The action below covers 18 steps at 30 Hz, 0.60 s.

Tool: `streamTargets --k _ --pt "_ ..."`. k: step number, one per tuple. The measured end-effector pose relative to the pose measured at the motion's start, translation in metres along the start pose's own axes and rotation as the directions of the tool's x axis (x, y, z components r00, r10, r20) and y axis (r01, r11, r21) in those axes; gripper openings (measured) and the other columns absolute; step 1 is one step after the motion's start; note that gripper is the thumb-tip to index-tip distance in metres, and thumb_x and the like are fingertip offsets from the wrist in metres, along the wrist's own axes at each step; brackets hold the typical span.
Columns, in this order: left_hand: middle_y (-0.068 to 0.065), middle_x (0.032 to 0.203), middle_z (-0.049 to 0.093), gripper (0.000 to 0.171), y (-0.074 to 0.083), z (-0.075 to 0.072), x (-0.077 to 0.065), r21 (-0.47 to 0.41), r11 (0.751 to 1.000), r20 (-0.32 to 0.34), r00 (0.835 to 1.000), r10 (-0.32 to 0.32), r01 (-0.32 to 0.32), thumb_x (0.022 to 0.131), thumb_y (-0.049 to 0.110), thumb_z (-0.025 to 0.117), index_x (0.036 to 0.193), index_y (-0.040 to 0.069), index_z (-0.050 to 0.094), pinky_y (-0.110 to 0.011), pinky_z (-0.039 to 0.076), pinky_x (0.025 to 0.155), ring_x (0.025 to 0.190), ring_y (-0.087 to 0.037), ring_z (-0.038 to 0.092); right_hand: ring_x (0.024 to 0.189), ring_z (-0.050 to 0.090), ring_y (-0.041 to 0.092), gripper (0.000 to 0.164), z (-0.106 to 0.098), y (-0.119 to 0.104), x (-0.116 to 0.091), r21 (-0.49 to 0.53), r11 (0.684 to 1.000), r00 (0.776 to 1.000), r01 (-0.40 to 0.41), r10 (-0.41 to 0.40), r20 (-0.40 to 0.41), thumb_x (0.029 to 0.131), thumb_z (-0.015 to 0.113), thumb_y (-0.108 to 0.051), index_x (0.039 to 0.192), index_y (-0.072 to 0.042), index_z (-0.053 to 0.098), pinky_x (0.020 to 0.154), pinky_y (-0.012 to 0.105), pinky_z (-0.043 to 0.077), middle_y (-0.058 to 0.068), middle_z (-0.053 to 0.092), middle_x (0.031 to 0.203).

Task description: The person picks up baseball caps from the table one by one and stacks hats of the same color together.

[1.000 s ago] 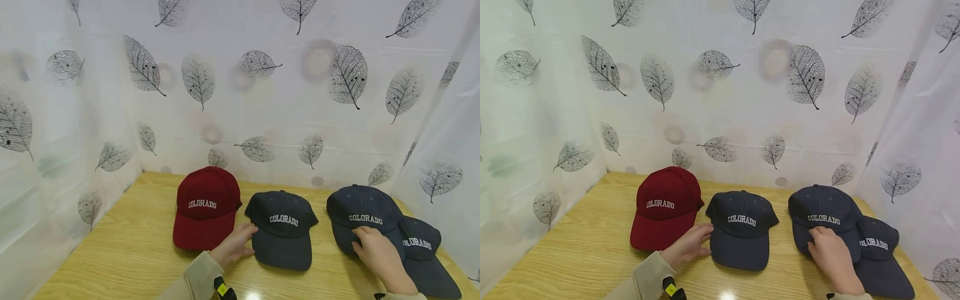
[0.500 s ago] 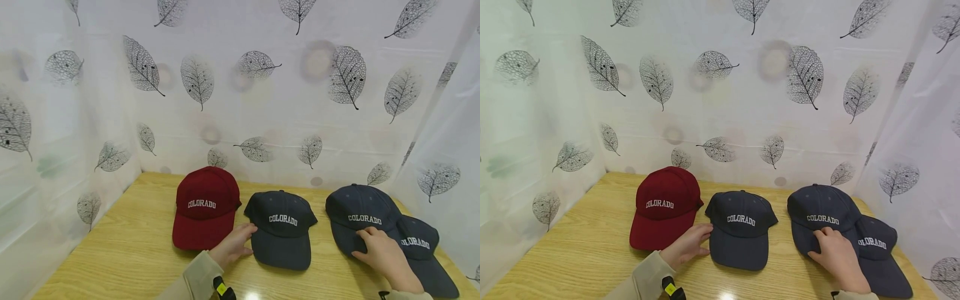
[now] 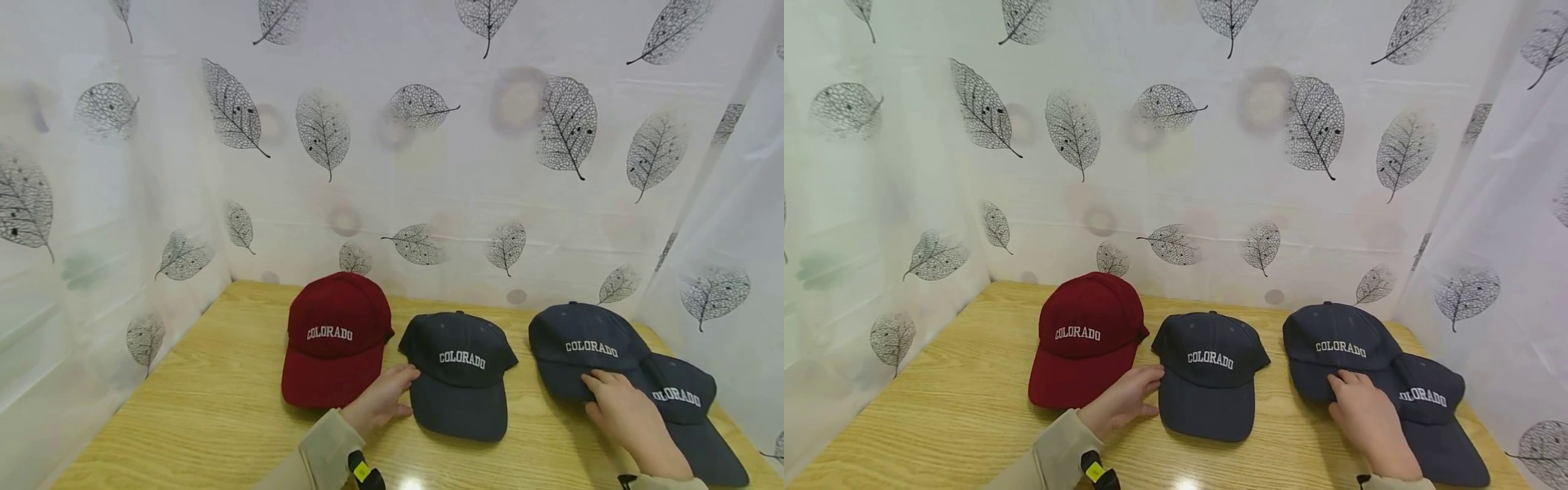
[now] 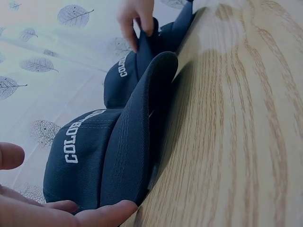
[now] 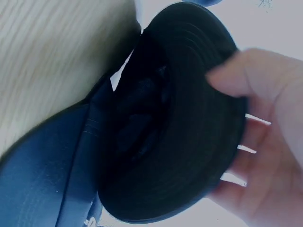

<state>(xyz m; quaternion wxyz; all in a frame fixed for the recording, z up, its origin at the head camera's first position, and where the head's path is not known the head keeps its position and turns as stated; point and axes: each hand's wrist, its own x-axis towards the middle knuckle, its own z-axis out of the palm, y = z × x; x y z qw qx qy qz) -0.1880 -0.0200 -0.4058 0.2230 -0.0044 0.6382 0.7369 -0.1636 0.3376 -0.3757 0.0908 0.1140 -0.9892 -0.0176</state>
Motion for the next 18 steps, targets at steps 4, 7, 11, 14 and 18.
streamTargets --k 4,7,11,14,18 --pt "-0.028 0.144 0.013 0.059 0.0 0.0 0.0 0.004 1.0 -0.001 1.0 -0.001 0.001 0.093 0.023 0.043 0.137 -0.009 0.022 -0.06 0.029 0.092 0.131 -0.046 0.011 0.097 0.052 0.041 0.034 -0.003 -0.004 0.0 -0.061 0.997 0.981 0.042 -0.053 -0.188 0.07 0.065 -0.003 0.102 0.006 0.06 0.08 0.05 0.042 0.026 0.057 0.104" --pt "-0.028 0.144 0.014 0.058 0.0 0.0 -0.001 0.0 1.0 -0.005 1.0 -0.002 0.002 0.092 0.023 0.043 0.137 -0.008 0.022 -0.06 0.03 0.092 0.131 -0.045 0.012 0.092 0.054 0.039 0.033 -0.003 -0.006 0.0 -0.092 0.994 0.925 0.065 -0.095 -0.369 0.066 0.063 0.005 0.099 0.006 0.062 0.08 0.047 0.043 0.025 0.06 0.099" --pt "-0.027 0.144 0.016 0.058 0.001 0.001 -0.002 -0.002 1.0 -0.01 1.0 -0.002 0.002 0.092 0.023 0.043 0.137 -0.007 0.023 -0.059 0.03 0.093 0.131 -0.045 0.014 0.089 0.056 0.038 0.033 -0.004 -0.007 0.0 -0.093 0.993 0.831 0.068 -0.108 -0.545 0.066 0.056 0.01 0.099 0.007 0.062 0.076 0.047 0.044 0.025 0.061 0.097" --pt "-0.026 0.144 0.017 0.057 0.003 0.0 -0.003 0.007 1.0 -0.011 1.0 0.002 -0.002 0.093 0.024 0.043 0.137 -0.006 0.024 -0.057 0.031 0.093 0.13 -0.044 0.016 0.089 0.057 0.038 0.034 -0.005 -0.008 0.001 -0.079 0.994 0.769 0.069 -0.104 -0.631 0.068 0.052 0.012 0.1 0.008 0.061 0.076 0.047 0.045 0.025 0.061 0.097" --pt "-0.026 0.142 0.022 0.056 0.004 -0.001 -0.004 0.012 1.0 -0.012 1.0 0.018 -0.018 0.093 0.025 0.044 0.136 -0.005 0.026 -0.055 0.034 0.092 0.129 -0.043 0.02 0.089 0.057 0.039 0.034 -0.011 -0.012 0.002 -0.054 0.995 0.692 0.085 -0.098 -0.715 0.07 0.05 0.013 0.102 0.008 0.06 0.076 0.048 0.045 0.025 0.061 0.098"
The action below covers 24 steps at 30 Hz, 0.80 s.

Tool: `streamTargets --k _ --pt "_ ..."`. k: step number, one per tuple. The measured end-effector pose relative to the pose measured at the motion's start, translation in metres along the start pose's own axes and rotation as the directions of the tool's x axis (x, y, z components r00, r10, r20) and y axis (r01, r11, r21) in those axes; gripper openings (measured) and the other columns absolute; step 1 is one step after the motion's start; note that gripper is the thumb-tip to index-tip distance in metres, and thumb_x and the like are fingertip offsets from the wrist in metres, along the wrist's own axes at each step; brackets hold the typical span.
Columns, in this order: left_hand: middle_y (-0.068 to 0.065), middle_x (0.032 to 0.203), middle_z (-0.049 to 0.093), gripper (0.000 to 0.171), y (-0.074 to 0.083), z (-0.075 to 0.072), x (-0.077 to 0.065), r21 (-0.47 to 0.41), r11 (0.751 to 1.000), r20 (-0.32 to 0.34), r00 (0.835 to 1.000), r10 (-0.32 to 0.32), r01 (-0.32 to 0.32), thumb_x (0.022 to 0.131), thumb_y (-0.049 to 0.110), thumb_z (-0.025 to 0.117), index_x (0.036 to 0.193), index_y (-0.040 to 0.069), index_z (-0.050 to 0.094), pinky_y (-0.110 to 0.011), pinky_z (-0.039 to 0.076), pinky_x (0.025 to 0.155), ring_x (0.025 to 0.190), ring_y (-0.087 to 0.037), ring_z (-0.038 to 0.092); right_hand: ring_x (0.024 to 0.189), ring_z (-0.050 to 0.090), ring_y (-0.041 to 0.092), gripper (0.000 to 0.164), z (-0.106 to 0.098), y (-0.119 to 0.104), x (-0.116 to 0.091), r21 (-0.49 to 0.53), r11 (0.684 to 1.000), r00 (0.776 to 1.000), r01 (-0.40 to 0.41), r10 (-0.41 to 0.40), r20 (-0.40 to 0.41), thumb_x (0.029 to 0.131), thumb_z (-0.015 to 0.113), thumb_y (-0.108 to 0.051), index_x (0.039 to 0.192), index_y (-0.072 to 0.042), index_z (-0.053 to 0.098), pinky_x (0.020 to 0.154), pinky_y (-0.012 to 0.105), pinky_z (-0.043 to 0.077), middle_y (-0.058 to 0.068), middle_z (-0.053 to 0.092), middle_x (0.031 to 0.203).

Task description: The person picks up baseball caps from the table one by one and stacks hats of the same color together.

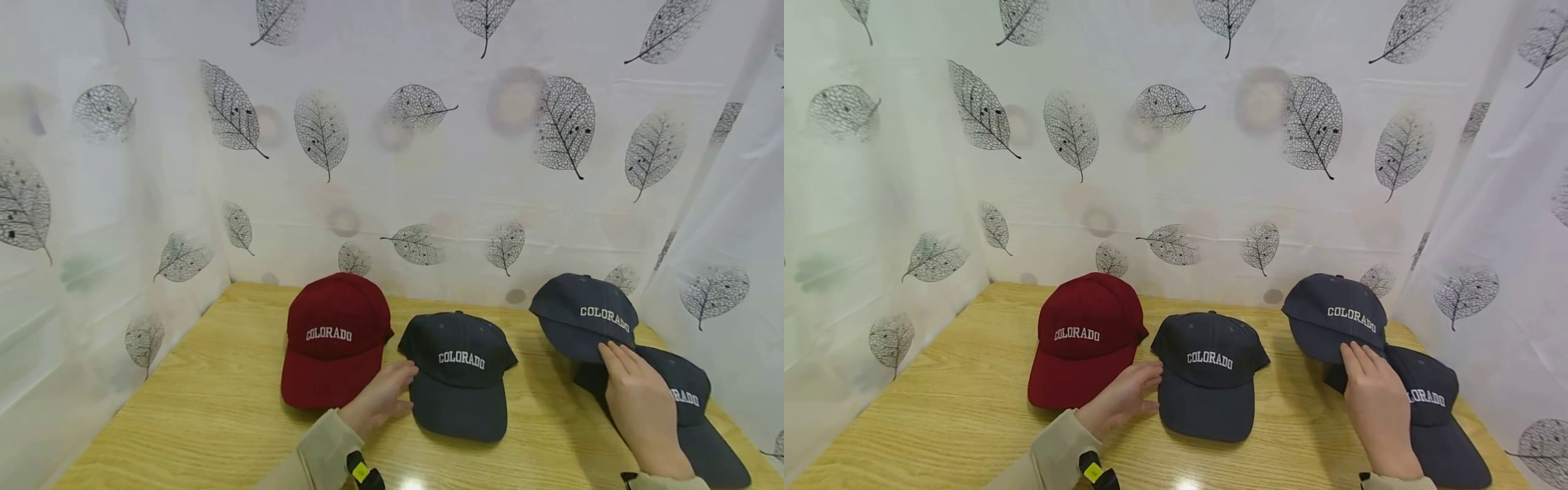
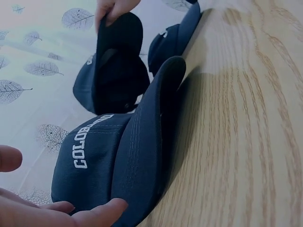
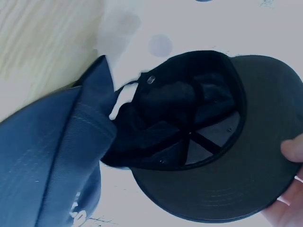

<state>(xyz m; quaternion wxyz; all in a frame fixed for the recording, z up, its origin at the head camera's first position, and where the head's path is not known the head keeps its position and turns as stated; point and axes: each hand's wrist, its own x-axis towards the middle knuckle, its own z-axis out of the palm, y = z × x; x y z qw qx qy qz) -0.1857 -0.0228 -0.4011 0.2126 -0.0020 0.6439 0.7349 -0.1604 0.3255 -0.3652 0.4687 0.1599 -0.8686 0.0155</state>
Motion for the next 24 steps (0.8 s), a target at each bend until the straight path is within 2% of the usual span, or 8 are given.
streamTargets --k 3,7,11,15,18,24 --pt "-0.026 0.141 0.025 0.055 0.001 0.0 -0.001 -0.008 1.0 0.007 1.0 0.023 -0.023 0.093 0.025 0.044 0.136 -0.006 0.026 -0.052 0.036 0.092 0.129 -0.041 0.023 0.089 0.057 0.04 0.032 -0.005 -0.005 0.005 0.018 1.0 0.999 0.001 0.0 -0.051 0.075 0.046 0.012 0.103 0.008 0.06 0.077 0.048 0.044 0.025 0.061 0.098" --pt "-0.027 0.141 0.026 0.056 0.003 0.0 -0.001 -0.027 0.998 0.026 0.998 0.056 -0.055 0.094 0.026 0.042 0.137 -0.006 0.024 -0.049 0.036 0.093 0.129 -0.04 0.025 0.092 0.057 0.04 0.029 -0.012 -0.015 0.012 0.031 0.999 0.997 0.027 -0.025 -0.071 0.085 0.039 0.005 0.107 0.009 0.058 0.079 0.047 0.044 0.025 0.06 0.101" --pt "-0.028 0.141 0.024 0.056 0.006 0.002 -0.002 -0.06 0.995 0.024 0.996 0.085 -0.083 0.095 0.026 0.041 0.137 -0.007 0.022 -0.048 0.036 0.094 0.129 -0.039 0.025 0.092 0.058 0.039 0.028 -0.017 -0.029 0.018 0.08 0.995 0.988 0.057 -0.045 -0.148 0.088 0.04 0.003 0.108 0.007 0.059 0.085 0.042 0.043 0.023 0.061 0.103" --pt "-0.028 0.141 0.023 0.056 0.01 0.004 -0.001 -0.091 0.988 -0.001 0.992 0.129 -0.128 0.096 0.027 0.04 0.137 -0.007 0.022 -0.047 0.035 0.095 0.129 -0.038 0.025 0.088 0.058 0.038 0.028 -0.023 -0.046 0.026 0.14 0.983 0.965 0.115 -0.077 -0.25 0.09 0.038 -0.001 0.105 0.006 0.061 0.092 0.029 0.038 0.022 0.062 0.101" --pt "-0.027 0.142 0.023 0.058 0.015 0.005 0.001 -0.105 0.981 -0.012 0.986 0.165 -0.166 0.096 0.029 0.04 0.138 -0.006 0.022 -0.046 0.034 0.096 0.13 -0.037 0.025 0.085 0.059 0.037 0.029 -0.028 -0.062 0.035 0.18 0.97 0.944 0.165 -0.102 -0.314 0.092 0.036 -0.004 0.101 0.007 0.062 0.093 0.022 0.035 0.022 0.063 0.098" --pt "-0.023 0.144 0.021 0.058 0.034 0.012 0.006 -0.174 0.959 -0.023 0.974 0.223 -0.224 0.095 0.027 0.042 0.139 -0.004 0.021 -0.047 0.03 0.099 0.132 -0.034 0.022 0.081 0.06 0.034 0.027 -0.036 -0.094 0.05 0.233 0.94 0.902 0.248 -0.136 -0.41 0.092 0.039 -0.004 0.095 0.007 0.064 0.089 0.022 0.039 0.021 0.064 0.092"
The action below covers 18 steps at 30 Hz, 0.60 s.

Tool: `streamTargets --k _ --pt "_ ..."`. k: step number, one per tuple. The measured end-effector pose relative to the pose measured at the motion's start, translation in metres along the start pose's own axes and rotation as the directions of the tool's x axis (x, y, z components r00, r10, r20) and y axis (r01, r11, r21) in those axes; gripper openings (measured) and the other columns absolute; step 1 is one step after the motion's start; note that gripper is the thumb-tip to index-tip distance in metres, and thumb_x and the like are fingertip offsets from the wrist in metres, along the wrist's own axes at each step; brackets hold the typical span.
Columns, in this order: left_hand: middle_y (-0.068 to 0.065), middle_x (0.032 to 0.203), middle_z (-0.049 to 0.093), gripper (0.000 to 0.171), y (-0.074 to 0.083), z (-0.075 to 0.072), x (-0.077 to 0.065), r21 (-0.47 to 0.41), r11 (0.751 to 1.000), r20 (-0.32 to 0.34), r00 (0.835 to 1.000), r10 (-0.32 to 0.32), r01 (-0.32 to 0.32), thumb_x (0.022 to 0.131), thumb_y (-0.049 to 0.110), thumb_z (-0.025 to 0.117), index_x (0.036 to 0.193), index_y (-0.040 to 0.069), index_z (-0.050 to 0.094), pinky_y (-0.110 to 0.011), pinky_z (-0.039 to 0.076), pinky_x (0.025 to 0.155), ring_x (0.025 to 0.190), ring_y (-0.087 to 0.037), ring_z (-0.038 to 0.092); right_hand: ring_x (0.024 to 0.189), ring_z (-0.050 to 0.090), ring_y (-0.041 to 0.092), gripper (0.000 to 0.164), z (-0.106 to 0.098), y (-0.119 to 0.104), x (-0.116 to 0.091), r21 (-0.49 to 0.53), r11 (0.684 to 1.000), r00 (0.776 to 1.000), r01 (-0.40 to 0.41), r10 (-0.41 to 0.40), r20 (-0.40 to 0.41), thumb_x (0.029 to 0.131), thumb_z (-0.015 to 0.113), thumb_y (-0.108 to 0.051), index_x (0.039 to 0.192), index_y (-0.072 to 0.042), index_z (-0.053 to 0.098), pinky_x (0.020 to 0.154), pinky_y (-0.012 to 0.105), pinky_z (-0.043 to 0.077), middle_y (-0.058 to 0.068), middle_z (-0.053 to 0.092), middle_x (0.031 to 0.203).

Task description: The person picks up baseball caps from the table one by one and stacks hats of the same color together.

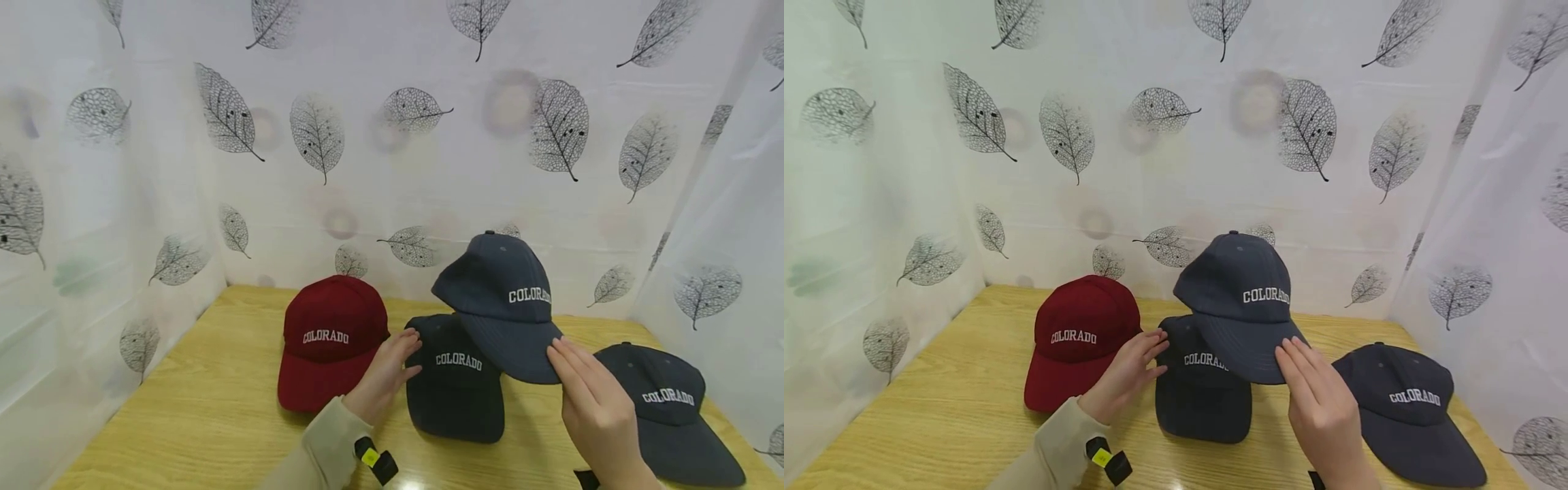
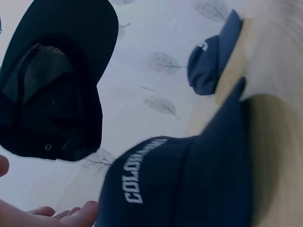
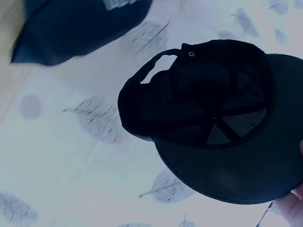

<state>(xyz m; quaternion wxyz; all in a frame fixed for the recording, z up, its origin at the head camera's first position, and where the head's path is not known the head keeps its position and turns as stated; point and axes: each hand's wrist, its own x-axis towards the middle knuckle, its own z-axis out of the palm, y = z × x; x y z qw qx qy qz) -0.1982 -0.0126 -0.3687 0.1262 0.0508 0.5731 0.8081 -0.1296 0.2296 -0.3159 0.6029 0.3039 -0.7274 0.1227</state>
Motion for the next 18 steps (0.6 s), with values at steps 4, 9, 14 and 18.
streamTargets --k 4,9,14,18 --pt "-0.019 0.147 0.017 0.058 0.01 0.007 0.006 -0.038 0.995 -0.035 0.995 0.089 -0.09 0.095 0.025 0.041 0.141 -0.001 0.018 -0.051 0.026 0.1 0.132 -0.034 0.021 0.082 0.061 0.032 0.026 0.006 -0.015 0.007 0.045 0.998 0.999 0.031 -0.03 -0.028 0.091 0.04 -0.001 0.094 0.007 0.064 0.086 0.025 0.042 0.02 0.064 0.092" --pt "-0.013 0.147 0.022 0.053 0.015 0.006 0.009 -0.02 0.978 -0.082 0.976 0.203 -0.206 0.096 0.029 0.038 0.143 0.01 0.023 -0.055 0.021 0.101 0.128 -0.031 0.03 0.082 0.062 0.03 0.024 0.012 -0.028 0.013 0.085 0.994 0.996 0.071 -0.065 -0.069 0.089 0.042 0.001 0.093 0.006 0.064 0.084 0.028 0.044 0.02 0.064 0.09" --pt "-0.014 0.144 0.03 0.057 0.016 0.004 0.007 -0.075 0.951 -0.042 0.954 0.298 -0.3 0.095 0.036 0.041 0.143 0.01 0.025 -0.054 0.018 0.102 0.131 -0.029 0.026 0.08 0.062 0.029 0.022 0.016 -0.034 0.017 0.1 0.989 0.99 0.108 -0.097 -0.102 0.088 0.043 0.003 0.091 0.006 0.064 0.081 0.031 0.046 0.02 0.064 0.088" --pt "-0.013 0.144 0.03 0.062 0.016 0.005 0.004 -0.111 0.944 0.018 0.949 0.314 -0.31 0.095 0.041 0.037 0.143 0.005 0.023 -0.047 0.024 0.102 0.13 -0.024 0.029 0.079 0.062 0.029 0.022 0.018 -0.037 0.019 0.101 0.987 0.988 0.124 -0.113 -0.109 0.088 0.043 0.003 0.091 0.006 0.065 0.079 0.031 0.047 0.02 0.064 0.087"
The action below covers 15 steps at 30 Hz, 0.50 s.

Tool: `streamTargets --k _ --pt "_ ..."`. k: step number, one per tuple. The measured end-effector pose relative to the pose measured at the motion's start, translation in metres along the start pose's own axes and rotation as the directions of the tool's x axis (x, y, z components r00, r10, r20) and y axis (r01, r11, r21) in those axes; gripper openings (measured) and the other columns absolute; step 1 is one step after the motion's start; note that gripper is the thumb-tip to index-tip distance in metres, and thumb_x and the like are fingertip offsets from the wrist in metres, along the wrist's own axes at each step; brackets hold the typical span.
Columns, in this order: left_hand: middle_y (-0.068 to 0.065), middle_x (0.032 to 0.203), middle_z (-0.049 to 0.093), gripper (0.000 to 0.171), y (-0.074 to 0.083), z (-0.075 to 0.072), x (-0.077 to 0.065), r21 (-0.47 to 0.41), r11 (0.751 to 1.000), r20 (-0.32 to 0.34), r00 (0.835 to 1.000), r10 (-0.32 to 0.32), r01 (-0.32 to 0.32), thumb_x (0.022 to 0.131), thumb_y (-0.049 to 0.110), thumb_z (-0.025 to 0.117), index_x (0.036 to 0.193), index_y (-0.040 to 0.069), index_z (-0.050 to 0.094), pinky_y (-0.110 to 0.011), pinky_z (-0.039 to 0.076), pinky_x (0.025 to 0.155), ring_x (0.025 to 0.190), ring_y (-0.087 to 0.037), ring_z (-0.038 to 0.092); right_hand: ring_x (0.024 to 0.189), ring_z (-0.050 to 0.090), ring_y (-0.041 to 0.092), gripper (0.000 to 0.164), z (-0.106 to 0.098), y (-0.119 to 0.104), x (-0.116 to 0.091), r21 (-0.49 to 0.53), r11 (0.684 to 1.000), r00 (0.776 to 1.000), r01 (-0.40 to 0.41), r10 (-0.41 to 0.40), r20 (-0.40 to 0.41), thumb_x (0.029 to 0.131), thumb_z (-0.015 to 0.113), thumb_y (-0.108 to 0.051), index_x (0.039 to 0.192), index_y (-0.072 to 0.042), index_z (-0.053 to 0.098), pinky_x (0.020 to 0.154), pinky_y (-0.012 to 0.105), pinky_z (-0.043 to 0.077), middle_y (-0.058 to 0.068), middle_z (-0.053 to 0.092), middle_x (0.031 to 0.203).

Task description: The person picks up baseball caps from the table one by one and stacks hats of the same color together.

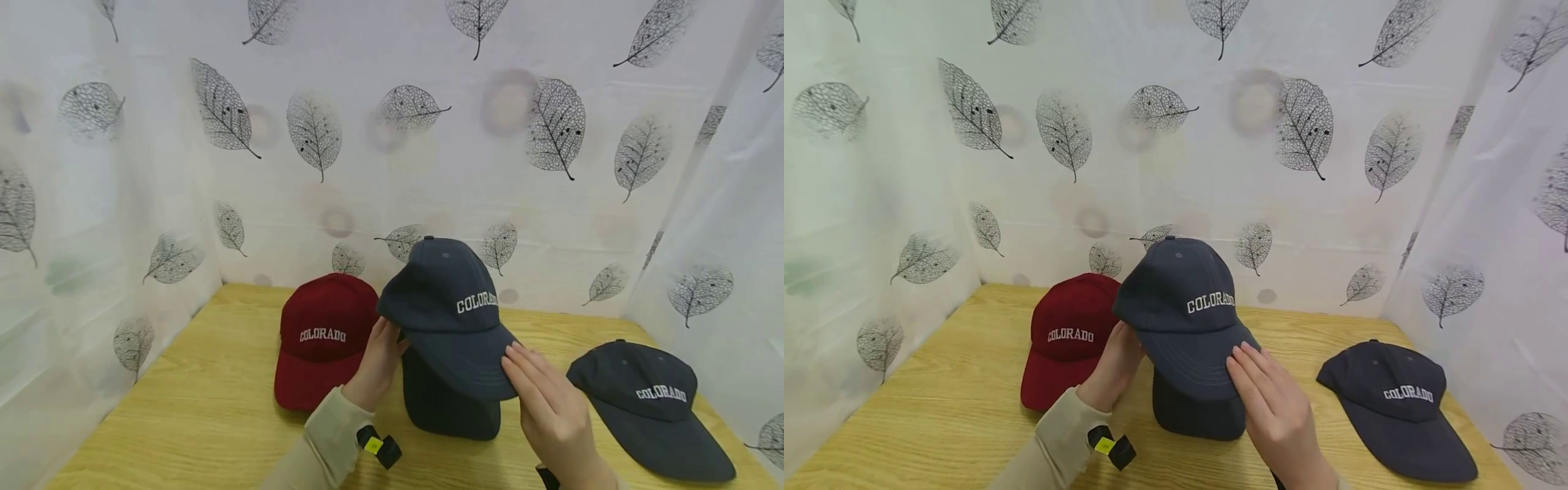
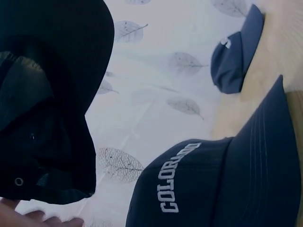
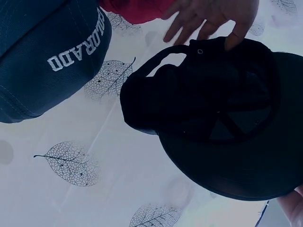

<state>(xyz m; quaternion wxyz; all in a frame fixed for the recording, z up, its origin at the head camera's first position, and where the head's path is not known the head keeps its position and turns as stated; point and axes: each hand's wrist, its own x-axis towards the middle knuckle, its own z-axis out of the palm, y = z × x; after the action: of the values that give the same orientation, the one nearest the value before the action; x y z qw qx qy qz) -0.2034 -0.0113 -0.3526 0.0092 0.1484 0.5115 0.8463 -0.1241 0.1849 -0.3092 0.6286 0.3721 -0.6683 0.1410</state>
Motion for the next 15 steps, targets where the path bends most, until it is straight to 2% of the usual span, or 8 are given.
streamTargets --k 3,5,8,10,15 --pt "-0.01 0.132 0.044 0.058 0.001 0.004 -0.002 -0.009 0.999 0.014 0.999 -0.04 0.04 0.096 0.046 0.032 0.138 0.006 0.032 -0.041 0.031 0.098 0.118 -0.019 0.043 0.079 0.062 0.03 0.022 0.001 0.0 -0.001 0.003 1.0 1.0 -0.004 0.004 0.015 0.089 0.043 0.003 0.091 0.006 0.064 0.079 0.031 0.047 0.02 0.064 0.087" --pt "-0.006 0.117 0.052 0.047 0.002 0.008 -0.003 -0.037 0.996 0.016 0.997 -0.075 0.076 0.097 0.043 0.029 0.124 0.007 0.045 -0.037 0.036 0.093 0.105 -0.015 0.049 0.079 0.062 0.03 0.023 0.001 0.0 -0.002 0.0 1.0 0.999 -0.011 0.011 0.038 0.089 0.042 0.002 0.091 0.006 0.064 0.079 0.032 0.047 0.02 0.064 0.088" --pt "0.001 0.095 0.054 0.033 0.004 0.013 -0.004 -0.111 0.988 0.044 0.994 -0.104 0.108 0.098 0.03 0.026 0.099 0.014 0.054 -0.034 0.039 0.084 0.089 -0.012 0.05 0.079 0.062 0.032 0.024 0.002 0.0 -0.004 -0.006 1.0 0.998 -0.02 0.02 0.063 0.09 0.04 0.002 0.091 0.007 0.064 0.077 0.033 0.047 0.021 0.064 0.089" --pt "0.002 0.086 0.052 0.033 0.005 0.015 -0.007 -0.161 0.979 0.074 0.99 -0.117 0.127 0.097 0.023 0.023 0.087 0.017 0.054 -0.033 0.039 0.081 0.083 -0.012 0.049 0.079 0.062 0.033 0.024 0.003 0.001 -0.006 -0.01 1.0 0.997 -0.019 0.019 0.072 0.09 0.04 0.002 0.092 0.007 0.064 0.076 0.034 0.048 0.02 0.064 0.089" --pt "0.003 0.086 0.051 0.039 0.007 0.017 -0.013 -0.206 0.961 0.161 0.975 -0.151 0.183 0.095 0.022 0.017 0.086 0.019 0.055 -0.031 0.04 0.081 0.085 -0.012 0.049 0.079 0.062 0.033 0.024 0.009 0.006 -0.012 -0.013 1.0 0.998 0.011 -0.011 0.059 0.088 0.041 0.005 0.093 0.007 0.064 0.073 0.036 0.048 0.02 0.064 0.09"
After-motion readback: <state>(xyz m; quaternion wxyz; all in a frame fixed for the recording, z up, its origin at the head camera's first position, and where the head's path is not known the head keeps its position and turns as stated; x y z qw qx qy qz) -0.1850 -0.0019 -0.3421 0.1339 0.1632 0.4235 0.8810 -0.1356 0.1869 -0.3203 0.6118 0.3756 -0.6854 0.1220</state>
